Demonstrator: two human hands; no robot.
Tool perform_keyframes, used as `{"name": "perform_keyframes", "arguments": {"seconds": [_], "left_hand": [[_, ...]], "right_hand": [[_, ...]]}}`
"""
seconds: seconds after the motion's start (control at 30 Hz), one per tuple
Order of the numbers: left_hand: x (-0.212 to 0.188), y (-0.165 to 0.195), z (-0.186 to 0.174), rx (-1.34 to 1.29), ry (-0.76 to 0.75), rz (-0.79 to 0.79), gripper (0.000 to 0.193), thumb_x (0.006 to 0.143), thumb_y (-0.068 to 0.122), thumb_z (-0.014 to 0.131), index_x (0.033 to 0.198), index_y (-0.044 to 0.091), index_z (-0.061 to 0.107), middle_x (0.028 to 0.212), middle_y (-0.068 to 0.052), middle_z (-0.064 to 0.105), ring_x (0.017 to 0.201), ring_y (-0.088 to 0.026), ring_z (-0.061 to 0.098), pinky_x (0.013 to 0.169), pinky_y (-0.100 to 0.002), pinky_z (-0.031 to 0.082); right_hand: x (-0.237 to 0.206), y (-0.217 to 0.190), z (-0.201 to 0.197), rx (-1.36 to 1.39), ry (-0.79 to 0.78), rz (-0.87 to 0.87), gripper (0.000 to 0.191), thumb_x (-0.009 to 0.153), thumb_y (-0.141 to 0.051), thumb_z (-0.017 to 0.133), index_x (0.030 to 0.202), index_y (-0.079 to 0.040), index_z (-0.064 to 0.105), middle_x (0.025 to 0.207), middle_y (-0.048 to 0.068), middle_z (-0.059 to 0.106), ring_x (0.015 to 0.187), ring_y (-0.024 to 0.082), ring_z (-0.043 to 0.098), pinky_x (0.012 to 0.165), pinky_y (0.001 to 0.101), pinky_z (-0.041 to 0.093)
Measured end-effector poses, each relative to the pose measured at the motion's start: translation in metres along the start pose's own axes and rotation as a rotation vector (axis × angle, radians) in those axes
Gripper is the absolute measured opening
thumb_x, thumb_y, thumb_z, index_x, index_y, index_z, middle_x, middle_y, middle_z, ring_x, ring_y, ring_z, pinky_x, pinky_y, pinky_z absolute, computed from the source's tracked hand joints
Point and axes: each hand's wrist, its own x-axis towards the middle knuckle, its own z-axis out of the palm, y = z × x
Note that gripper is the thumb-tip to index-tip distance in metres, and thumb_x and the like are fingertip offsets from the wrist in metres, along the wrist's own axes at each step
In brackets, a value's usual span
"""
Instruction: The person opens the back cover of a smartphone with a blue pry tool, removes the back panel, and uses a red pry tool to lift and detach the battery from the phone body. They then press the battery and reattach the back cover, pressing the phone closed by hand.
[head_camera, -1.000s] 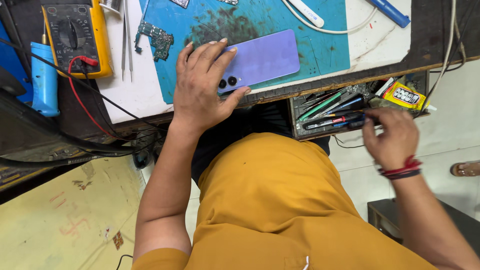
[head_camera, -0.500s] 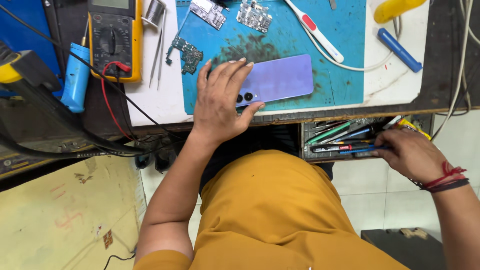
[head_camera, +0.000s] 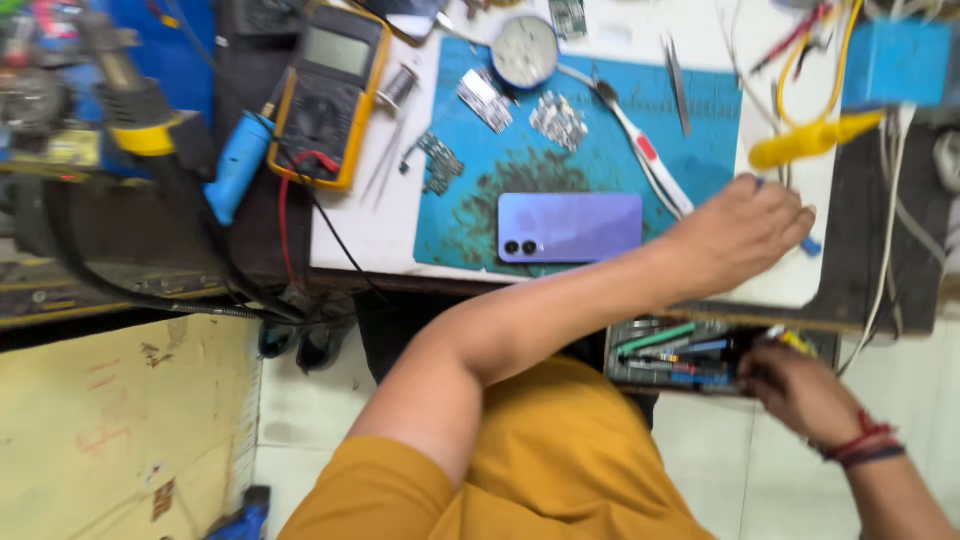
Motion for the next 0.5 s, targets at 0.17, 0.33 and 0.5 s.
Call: {"name": "perform_keyframes", "arguments": {"seconds": [0.17, 0.33, 0.5], "left_hand": [[0.018, -0.008, 0.016, 0.211, -0.098, 0.119, 0.015, 0.083, 0.022, 0.062, 0.084, 0.011, 0.073, 0.084, -0.002, 0.063, 0.093, -0.024, 0.058, 0.084, -0.04, 0.043], [0.019, -0.013, 0.015, 0.203, 0.01, 0.102, 0.012, 0.081, 0.02, 0.064, 0.078, 0.012, 0.072, 0.081, -0.002, 0.06, 0.089, -0.023, 0.058, 0.089, -0.042, 0.045], [-0.004, 0.004, -0.005, -0.138, -0.081, -0.046, 0.015, 0.08, 0.016, 0.065, 0.094, 0.011, 0.068, 0.09, -0.005, 0.061, 0.091, -0.025, 0.062, 0.082, -0.041, 0.048]], "right_hand": [[-0.003, -0.005, -0.002, -0.016, -0.005, 0.017, 0.015, 0.078, -0.018, 0.079, 0.085, -0.01, 0.068, 0.085, 0.01, 0.073, 0.09, 0.033, 0.069, 0.078, 0.0413, 0.055], [-0.017, -0.007, -0.013, -0.089, 0.007, 0.092, 0.019, 0.082, -0.019, 0.074, 0.098, -0.015, 0.065, 0.09, 0.007, 0.074, 0.092, 0.032, 0.07, 0.078, 0.0418, 0.056], [-0.037, -0.011, -0.031, -0.114, -0.005, 0.328, 0.02, 0.084, -0.018, 0.074, 0.102, -0.016, 0.066, 0.097, 0.006, 0.074, 0.093, 0.029, 0.073, 0.082, 0.0403, 0.059]]}}
